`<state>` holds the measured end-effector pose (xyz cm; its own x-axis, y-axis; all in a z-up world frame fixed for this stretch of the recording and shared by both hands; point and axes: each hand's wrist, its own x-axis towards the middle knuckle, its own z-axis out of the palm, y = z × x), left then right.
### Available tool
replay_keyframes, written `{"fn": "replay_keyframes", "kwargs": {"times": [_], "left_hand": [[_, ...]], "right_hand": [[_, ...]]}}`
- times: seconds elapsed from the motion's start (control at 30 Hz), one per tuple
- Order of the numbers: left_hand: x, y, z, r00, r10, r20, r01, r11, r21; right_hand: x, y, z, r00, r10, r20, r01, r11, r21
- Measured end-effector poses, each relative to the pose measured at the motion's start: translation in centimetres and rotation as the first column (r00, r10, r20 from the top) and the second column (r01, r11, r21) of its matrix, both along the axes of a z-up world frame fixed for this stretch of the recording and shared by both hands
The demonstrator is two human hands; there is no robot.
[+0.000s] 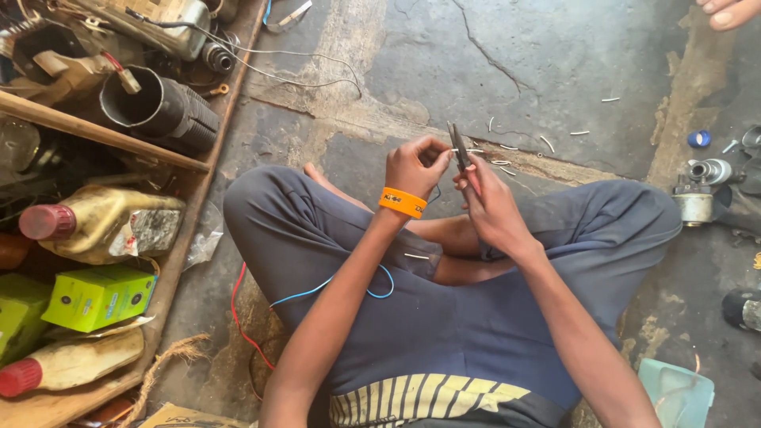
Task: The person sits cross-legged on the floor and uses pliers to strip the insulation from several copper wires. They repeatedly grip the wire ends, pull off the insulation, and set the stripped wires aside.
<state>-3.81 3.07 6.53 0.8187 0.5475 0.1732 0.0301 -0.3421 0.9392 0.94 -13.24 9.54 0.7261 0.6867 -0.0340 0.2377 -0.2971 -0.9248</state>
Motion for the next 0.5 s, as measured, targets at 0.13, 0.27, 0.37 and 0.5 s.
{"fn": "replay_keyframes", "kwargs": {"times": [0.13,0.27,0.37,0.5], "left_hand": [[-0.04,-0.36,0.53,0.999,-0.016,0.029,0.017,0.999,-0.028],[-0.18,-0.28,0.49,0.999,-0.038,0.037,0.039,0.999,-0.034],[-0.21,-0.3,0.58,0.998,-0.066,0.005,0.066,0.995,-0.07],[-0.36,-0.44,0.79,0.998,-0.061,0.009,0.061,0.998,-0.027]], "right_hand": [[-0.45,0.21,0.07,0.998,-0.018,0.067,0.017,1.0,0.018],[-0.54,0.21,-0.3,0.99,-0.025,0.14,0.021,0.999,0.029],[-0.5,0.18,-0.35,0.984,-0.03,0.178,0.022,0.999,0.046],[-0.37,0.1,0.17,0.988,-0.05,0.146,0.054,0.998,-0.028]]}}
